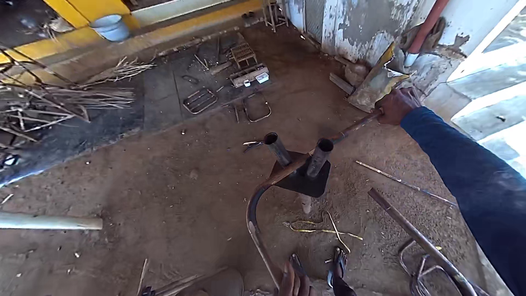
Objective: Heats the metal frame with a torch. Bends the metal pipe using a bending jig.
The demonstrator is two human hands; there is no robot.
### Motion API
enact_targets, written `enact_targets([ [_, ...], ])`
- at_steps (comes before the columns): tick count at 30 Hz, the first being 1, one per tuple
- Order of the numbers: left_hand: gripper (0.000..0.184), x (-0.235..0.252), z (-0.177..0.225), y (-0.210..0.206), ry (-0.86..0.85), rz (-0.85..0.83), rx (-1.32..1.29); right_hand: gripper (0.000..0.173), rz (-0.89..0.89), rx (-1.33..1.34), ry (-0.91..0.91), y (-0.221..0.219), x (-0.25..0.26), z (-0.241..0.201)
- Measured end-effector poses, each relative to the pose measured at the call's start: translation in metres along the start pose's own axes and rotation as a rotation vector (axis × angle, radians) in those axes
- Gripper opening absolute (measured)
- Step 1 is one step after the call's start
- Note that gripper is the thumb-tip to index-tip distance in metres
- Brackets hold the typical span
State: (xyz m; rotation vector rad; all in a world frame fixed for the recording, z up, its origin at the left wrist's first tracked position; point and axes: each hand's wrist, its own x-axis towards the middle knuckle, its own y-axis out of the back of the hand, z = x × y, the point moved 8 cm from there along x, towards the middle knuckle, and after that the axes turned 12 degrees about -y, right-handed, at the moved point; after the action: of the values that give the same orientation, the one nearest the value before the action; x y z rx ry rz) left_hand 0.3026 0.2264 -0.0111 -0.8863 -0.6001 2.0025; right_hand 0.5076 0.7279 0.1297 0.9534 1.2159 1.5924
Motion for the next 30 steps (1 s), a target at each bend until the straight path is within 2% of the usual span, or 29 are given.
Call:
enact_targets([
  [4, 0.058, 0.0, 0.006, 0.003, 0.09, -0.086, 0.029, 0.034, -0.023, 0.086, -0.177, -0.008, -0.043, 0.018],
  [9, 0.064, -0.004, 0.015, -0.004, 0.121, -0.157, 0.055, 0.04, -0.064, 0.215, -0.529, -0.007, -0.177, 0.023],
  [10, 0.064, -0.004, 0.016, -0.003, 0.126, -0.164, 0.064, 0.043, -0.088, 0.236, -0.574, -0.009, -0.208, 0.016],
  [14, 0.062, -0.003, 0.027, 0.004, 0.146, -0.208, 0.172, 0.074, -0.181, 0.252, -0.677, 0.004, -0.303, -0.033],
  [17, 0.061, -0.002, 0.035, 0.015, 0.187, -0.24, 0.249, 0.075, -0.135, 0.426, -0.81, 0.022, -0.366, -0.096],
  [19, 0.062, 0.0, 0.034, 0.022, 0.236, -0.284, 0.237, 0.073, -0.097, 0.46, -0.878, 0.027, -0.389, -0.131],
  [21, 0.061, 0.0, 0.029, 0.021, 0.316, -0.399, 0.148, 0.074, -0.116, 0.436, -0.9, 0.026, -0.389, -0.131],
  [25, 0.063, -0.016, 0.001, -0.009, 0.486, -0.699, -0.108, 0.075, -0.138, 0.363, -0.799, 0.005, -0.34, -0.061],
  [27, 0.057, -0.027, -0.034, -0.019, 0.506, -0.636, -0.145, 0.067, -0.147, 0.351, -0.689, 0.001, -0.294, -0.028],
  [29, 0.052, -0.04, -0.07, -0.025, 0.526, -0.548, -0.167, 0.061, -0.152, 0.339, -0.548, 0.005, -0.244, -0.015],
  [30, 0.053, -0.042, -0.082, -0.034, 0.522, -0.556, -0.174, 0.061, -0.15, 0.313, -0.486, 0.007, -0.222, -0.012],
])
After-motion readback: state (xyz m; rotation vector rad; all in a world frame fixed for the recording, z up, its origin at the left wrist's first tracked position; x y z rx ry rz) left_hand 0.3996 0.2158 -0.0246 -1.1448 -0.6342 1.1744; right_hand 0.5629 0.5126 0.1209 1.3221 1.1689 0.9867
